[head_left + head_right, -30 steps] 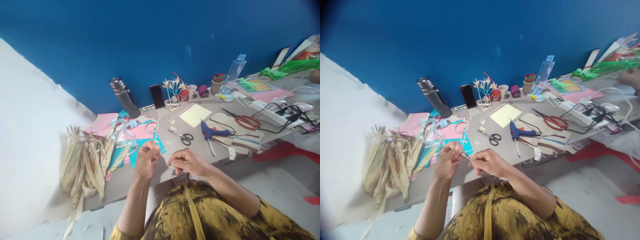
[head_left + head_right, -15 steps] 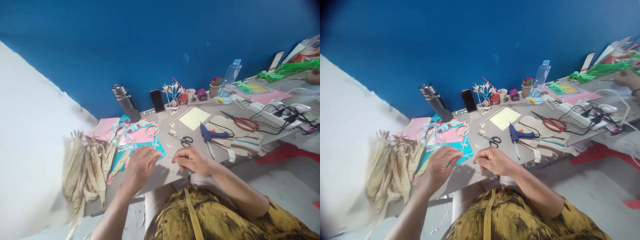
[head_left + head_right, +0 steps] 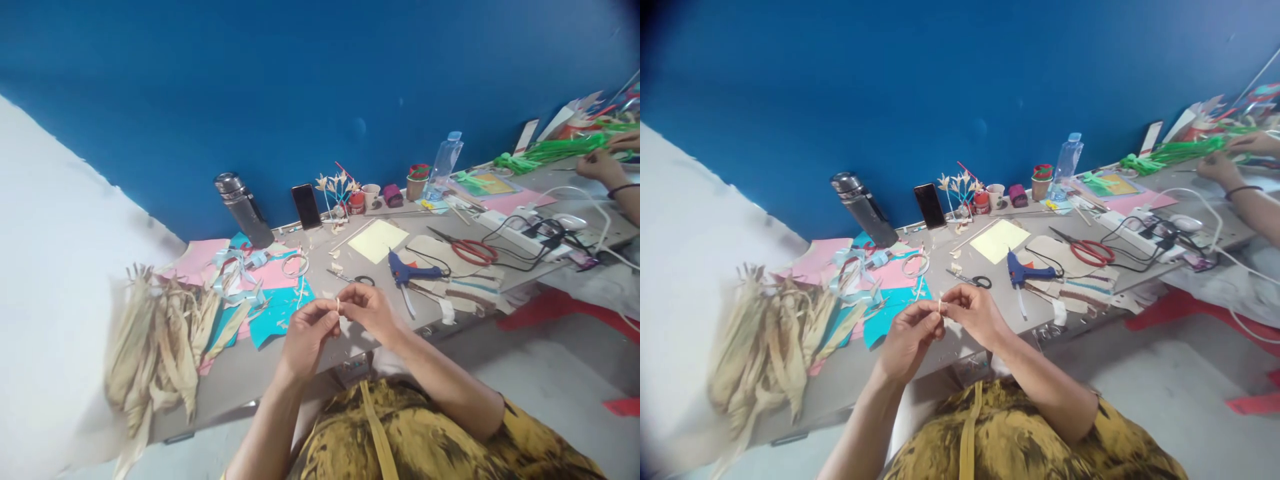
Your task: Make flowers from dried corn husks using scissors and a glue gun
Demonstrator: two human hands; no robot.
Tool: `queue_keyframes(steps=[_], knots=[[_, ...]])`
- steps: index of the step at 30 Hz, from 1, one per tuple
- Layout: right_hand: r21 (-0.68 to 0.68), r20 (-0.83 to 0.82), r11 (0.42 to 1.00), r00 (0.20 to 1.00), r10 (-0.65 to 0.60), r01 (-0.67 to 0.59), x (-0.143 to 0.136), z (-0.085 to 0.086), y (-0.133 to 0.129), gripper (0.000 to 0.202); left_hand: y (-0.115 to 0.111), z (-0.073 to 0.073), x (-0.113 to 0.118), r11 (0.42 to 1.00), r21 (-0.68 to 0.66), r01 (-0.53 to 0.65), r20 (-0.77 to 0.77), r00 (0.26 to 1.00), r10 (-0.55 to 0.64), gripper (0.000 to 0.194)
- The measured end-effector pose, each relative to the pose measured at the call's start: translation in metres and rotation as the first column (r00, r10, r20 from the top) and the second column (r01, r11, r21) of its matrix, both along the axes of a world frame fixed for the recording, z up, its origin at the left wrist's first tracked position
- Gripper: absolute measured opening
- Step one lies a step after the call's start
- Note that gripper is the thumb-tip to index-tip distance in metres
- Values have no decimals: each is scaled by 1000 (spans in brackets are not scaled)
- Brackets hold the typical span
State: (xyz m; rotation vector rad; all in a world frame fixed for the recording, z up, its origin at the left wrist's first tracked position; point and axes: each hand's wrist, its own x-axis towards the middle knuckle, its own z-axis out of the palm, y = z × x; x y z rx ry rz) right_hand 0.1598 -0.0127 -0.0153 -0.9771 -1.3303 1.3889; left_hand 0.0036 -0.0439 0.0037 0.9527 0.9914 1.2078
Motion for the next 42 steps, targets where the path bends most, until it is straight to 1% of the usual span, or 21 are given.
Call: queue_keyframes(steps=[2, 4, 6, 8, 11, 13, 15, 17, 21, 24, 27, 29, 32, 35, 37, 40, 42], knots=[[-38, -41, 999, 999, -8, 6, -1, 0, -1, 25, 1, 0, 1, 998, 38, -49, -51, 997, 51, 26], [-23, -21, 1000, 1000, 5, -6, 1, 3, -3, 20, 3, 1, 0, 994, 56, -90, -100, 990, 96, 27], [13, 17, 999, 999, 30, -30, 5, 8, -5, 17, 4, 4, 0, 994, 54, -100, -152, 982, 107, 30], [46, 44, 996, 997, 70, -72, 10, 12, -7, 18, 5, 5, 1, 995, 43, -85, -201, 975, 92, 32], [58, 58, 992, 992, 111, -114, 15, 13, -7, 24, 6, 6, 4, 996, 41, -74, -242, 967, 81, 36], [36, 77, 996, 994, 76, -79, 16, 12, -6, 30, 6, 5, 6, 997, 52, -57, -252, 965, 68, 34], [8, 95, 1000, 995, 16, -17, 14, 11, -5, 35, 6, 4, 6, 998, 59, -31, -240, 970, 45, 31], [-7, 98, 1000, 995, 3, -2, 13, 10, -6, 36, 5, 4, 3, 999, 51, -2, -217, 976, 13, 27], [27, 119, 992, 986, 120, -124, 14, 8, -7, 31, 5, 3, -3, 998, 55, 9, -210, 978, 3, 22], [32, 131, 984, 976, 172, -177, 17, 4, -7, 25, 4, 4, -4, 990, 132, -51, -262, 961, 85, 20], [69, 147, 984, 977, 153, -165, 18, 3, -6, 19, 4, 5, -1, 969, 206, -137, -300, 933, 196, 17], [111, 200, 984, 973, 112, -137, 17, 6, -7, 18, 4, 3, 3, 962, 199, -186, -286, 928, 238, 19], [178, 279, 981, 960, 25, -77, 14, 11, -11, 15, 2, -1, 8, 962, 135, -236, -225, 939, 262, 21], [259, 332, 965, 941, -60, -30, 12, 15, -14, 11, -2, -6, 12, 963, 91, -253, -137, 955, 264, 22], [301, 363, 954, 927, -99, -16, 10, 18, -16, 11, -3, -7, 14, 963, 75, -258, -64, 963, 263, 28], [312, 385, 950, 914, -127, 0, 9, 20, -17, 10, -3, -5, 16, 964, 10, -267, 43, 963, 266, 36], [290, 390, 957, 914, -114, -5, 9, 20, -17, 10, -2, -4, 17, 964, -42, -263, 82, 961, 265, 37]])
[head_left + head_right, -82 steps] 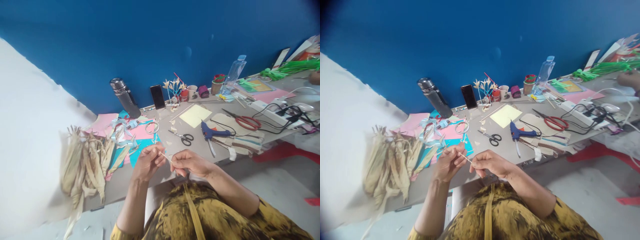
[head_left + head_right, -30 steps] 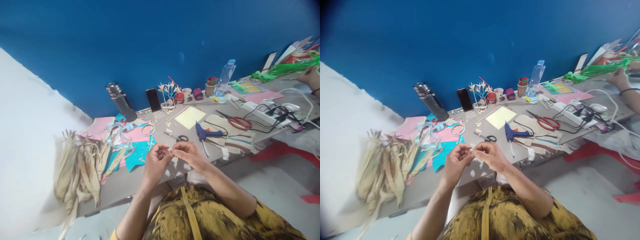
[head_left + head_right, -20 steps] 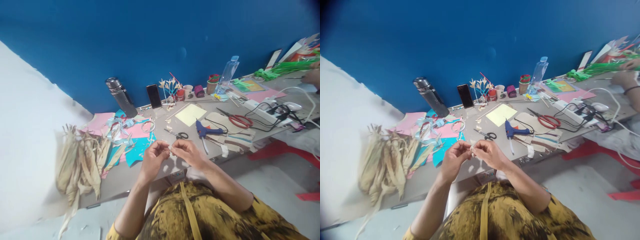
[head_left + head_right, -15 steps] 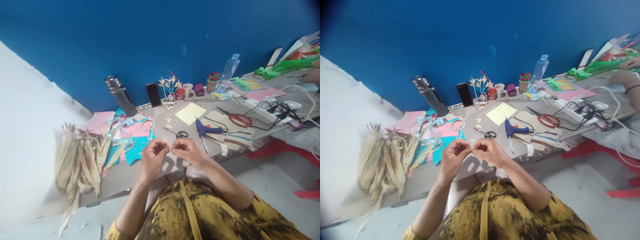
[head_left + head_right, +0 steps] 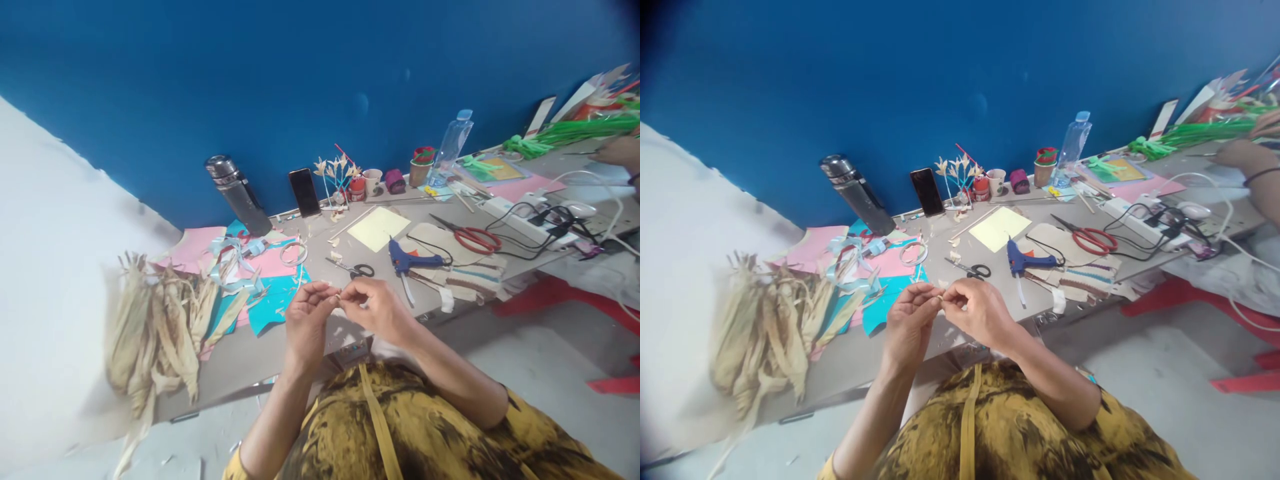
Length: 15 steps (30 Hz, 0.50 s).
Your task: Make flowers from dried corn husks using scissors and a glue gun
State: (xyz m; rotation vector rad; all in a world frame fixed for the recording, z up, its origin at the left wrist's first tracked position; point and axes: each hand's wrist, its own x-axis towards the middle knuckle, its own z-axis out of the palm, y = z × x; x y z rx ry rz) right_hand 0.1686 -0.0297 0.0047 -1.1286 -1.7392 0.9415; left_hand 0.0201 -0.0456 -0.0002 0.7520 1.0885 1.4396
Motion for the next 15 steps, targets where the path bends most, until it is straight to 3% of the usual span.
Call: queue_keyframes(steps=[8, 15], knots=[[-175, -164, 984, 987, 3, -31, -1, -4, 1, 12, -1, -1, 2, 999, -22, -24, 3, 1000, 24, 34], [-328, -263, 937, 964, 34, -122, 2, -2, 4, 13, 4, -11, 0, 985, -56, 162, 239, 960, -144, 36]])
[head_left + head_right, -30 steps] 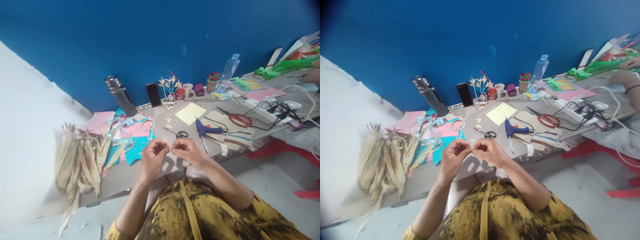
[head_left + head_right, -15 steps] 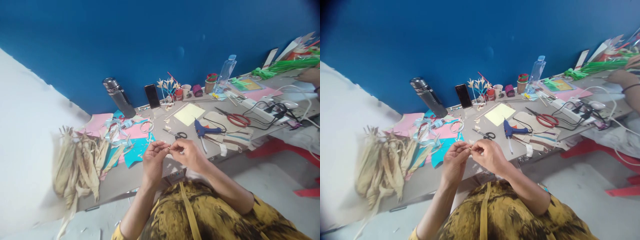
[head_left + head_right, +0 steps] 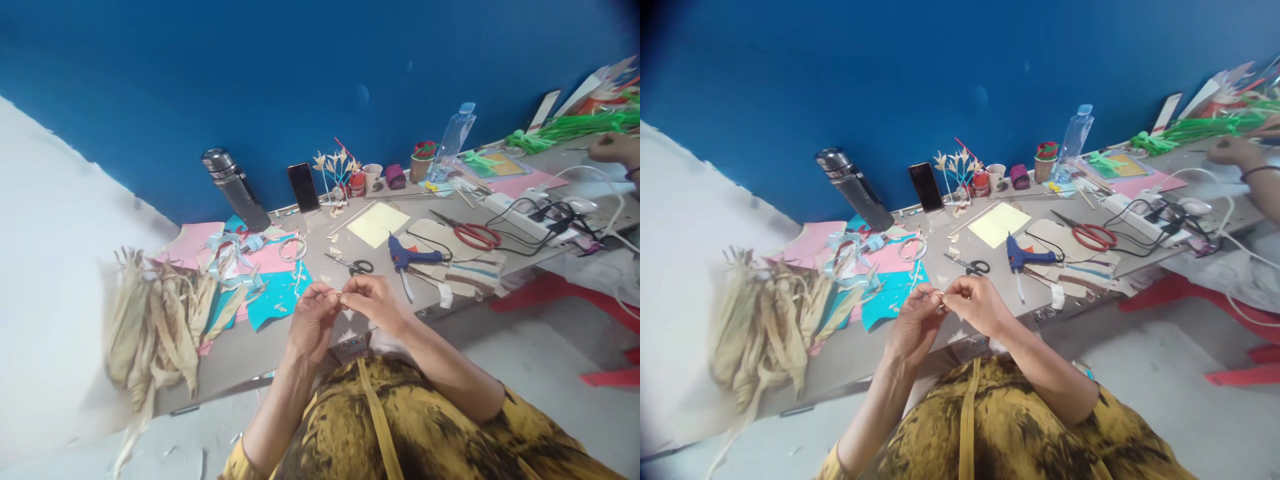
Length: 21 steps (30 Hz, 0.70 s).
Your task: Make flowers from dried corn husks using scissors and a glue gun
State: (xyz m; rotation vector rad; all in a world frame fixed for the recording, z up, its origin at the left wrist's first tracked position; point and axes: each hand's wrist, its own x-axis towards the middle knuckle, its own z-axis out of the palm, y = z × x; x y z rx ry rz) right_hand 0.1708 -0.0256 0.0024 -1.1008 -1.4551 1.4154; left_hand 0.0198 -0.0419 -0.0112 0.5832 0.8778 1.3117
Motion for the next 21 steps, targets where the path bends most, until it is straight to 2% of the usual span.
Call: queue_keyframes(steps=[5, 8, 11, 13, 17, 19, 21], knots=[[-64, -40, 997, 998, 39, -41, 1, -4, 0, 16, 0, -4, 6, 991, 108, -80, -57, 995, 87, 34], [-30, -28, 999, 1000, -13, 12, -1, -4, -2, 17, -2, -4, 6, 972, 196, -129, -174, 971, 164, 26], [29, -14, 996, 996, -90, 90, -5, -3, -4, 13, -6, -3, 2, 950, 280, -141, -403, 880, 249, 14], [75, -4, 990, 993, -119, 119, -7, -3, -6, 12, -8, -2, -2, 956, 266, -121, -513, 822, 247, 11], [150, 25, 978, 989, -148, 143, -8, -3, -8, 12, -9, 0, -8, 979, 187, -84, -575, 799, 178, 17], [143, 22, 981, 991, -132, 128, -8, -4, -8, 13, -9, 2, -9, 969, 237, -73, -632, 746, 211, 14], [106, 2, 991, 996, -87, 87, -7, -5, -7, 15, -10, 5, -10, 941, 331, -64, -695, 659, 289, 8]])
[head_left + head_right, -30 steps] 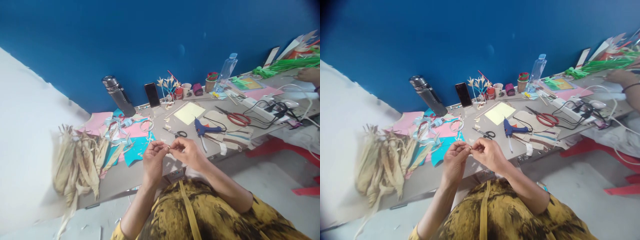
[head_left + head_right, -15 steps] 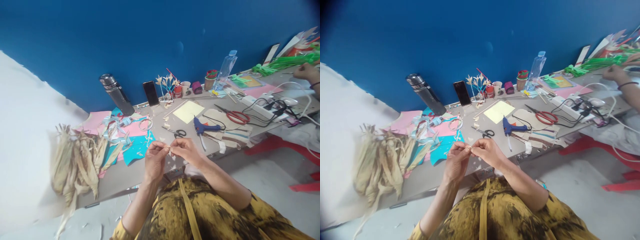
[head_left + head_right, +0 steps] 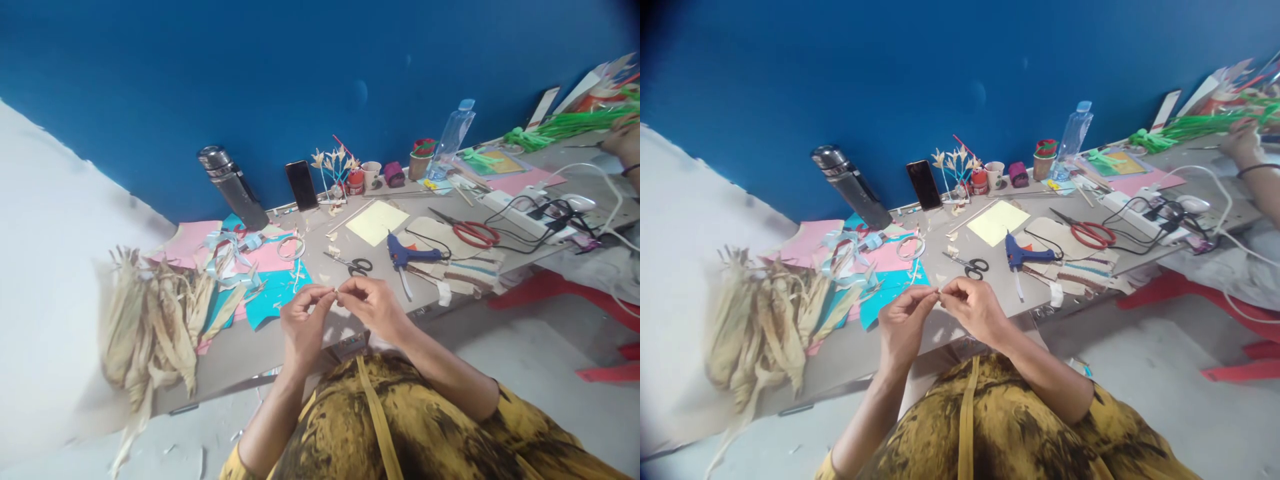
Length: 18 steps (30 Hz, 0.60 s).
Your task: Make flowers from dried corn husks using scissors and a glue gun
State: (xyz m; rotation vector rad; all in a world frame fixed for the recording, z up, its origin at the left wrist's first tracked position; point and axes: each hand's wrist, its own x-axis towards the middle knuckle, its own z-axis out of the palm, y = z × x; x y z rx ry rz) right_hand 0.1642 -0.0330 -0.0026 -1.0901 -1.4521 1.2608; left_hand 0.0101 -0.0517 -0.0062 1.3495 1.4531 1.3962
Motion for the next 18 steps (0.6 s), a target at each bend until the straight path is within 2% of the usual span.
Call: queue_keyframes(steps=[2, 4, 9, 14, 18], knots=[[-47, -25, 997, 998, 64, -65, 1, -2, 1, 15, -1, 3, -1, 997, 68, -23, -93, 995, 29, 10], [-76, -40, 990, 993, 112, -115, 2, -3, 2, 16, -1, 5, -1, 997, 74, -31, -116, 992, 39, 11], [-42, -15, 988, 988, 151, -151, 3, -4, 4, 19, 2, 5, -3, 1000, 19, -16, -16, 1000, 17, 15], [-52, -37, 980, 981, 191, -192, 3, -3, 6, 29, 7, 8, -4, 998, 21, 66, -30, 997, -65, 13], [-153, -203, 953, 952, 229, -262, 0, -6, 10, 37, 7, 15, 0, 990, 5, 143, 22, 989, -143, 13]])
